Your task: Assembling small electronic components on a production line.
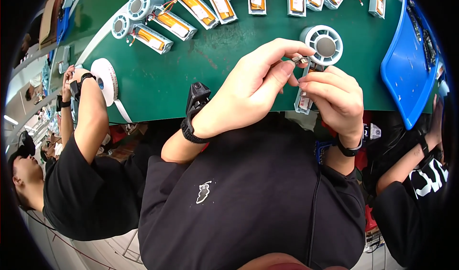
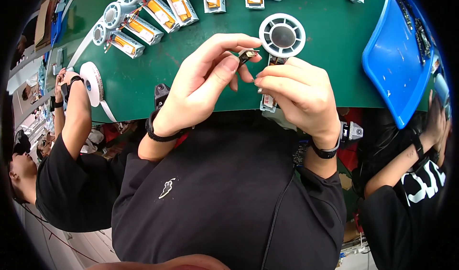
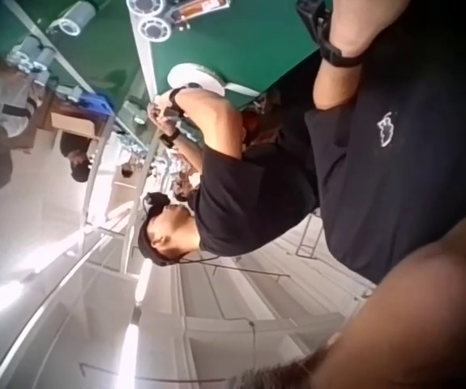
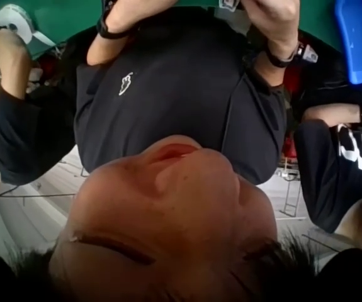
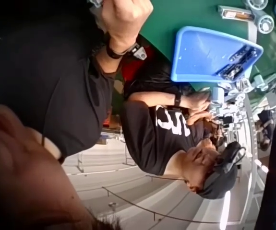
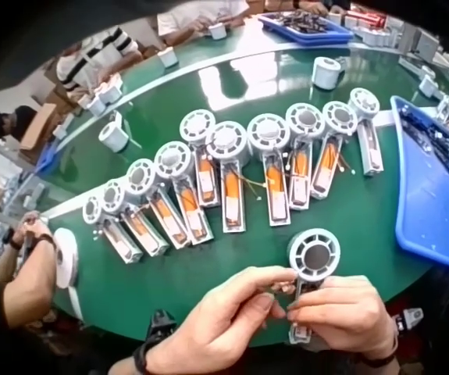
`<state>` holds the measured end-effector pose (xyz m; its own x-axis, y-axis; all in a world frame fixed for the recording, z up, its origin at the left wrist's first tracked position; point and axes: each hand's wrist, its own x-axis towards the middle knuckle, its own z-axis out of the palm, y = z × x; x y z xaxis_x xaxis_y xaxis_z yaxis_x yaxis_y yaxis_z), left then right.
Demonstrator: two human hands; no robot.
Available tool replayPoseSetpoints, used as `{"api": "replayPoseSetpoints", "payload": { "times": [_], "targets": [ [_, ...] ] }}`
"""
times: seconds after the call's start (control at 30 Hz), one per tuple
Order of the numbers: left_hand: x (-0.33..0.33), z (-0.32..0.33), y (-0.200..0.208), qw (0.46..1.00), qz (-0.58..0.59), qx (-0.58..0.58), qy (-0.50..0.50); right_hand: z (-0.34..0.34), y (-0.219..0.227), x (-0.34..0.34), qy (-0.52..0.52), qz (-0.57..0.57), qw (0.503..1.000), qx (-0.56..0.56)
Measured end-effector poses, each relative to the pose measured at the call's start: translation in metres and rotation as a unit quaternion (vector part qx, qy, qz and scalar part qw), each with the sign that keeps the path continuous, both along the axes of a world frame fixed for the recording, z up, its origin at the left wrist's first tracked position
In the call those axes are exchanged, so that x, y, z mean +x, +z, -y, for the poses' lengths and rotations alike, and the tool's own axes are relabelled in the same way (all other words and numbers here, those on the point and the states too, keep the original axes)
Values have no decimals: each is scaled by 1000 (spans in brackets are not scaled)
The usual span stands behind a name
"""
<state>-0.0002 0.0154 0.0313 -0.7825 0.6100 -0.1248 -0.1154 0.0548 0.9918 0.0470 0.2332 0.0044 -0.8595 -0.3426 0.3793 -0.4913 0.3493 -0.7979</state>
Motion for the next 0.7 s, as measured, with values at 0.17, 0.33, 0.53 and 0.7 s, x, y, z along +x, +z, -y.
{"api": "replayPoseSetpoints", "payload": {
  "times": [0.17, 0.33, 0.53, 0.7],
  "targets": [
    [5, 4, 4, 997, 77, 25, 10, 15, -1, 8, -140, -15, 989, -50],
    [7, 4, 2, 995, 96, 25, -8, 29, 2, 10, -209, -10, 977, -44],
    [12, -4, -5, 995, 88, 37, 24, 33, 4, 1, -240, -108, 961, 88],
    [13, -6, -14, 999, -28, 3, 29, 32, 13, -1, -217, -97, 958, 158]
  ]
}}
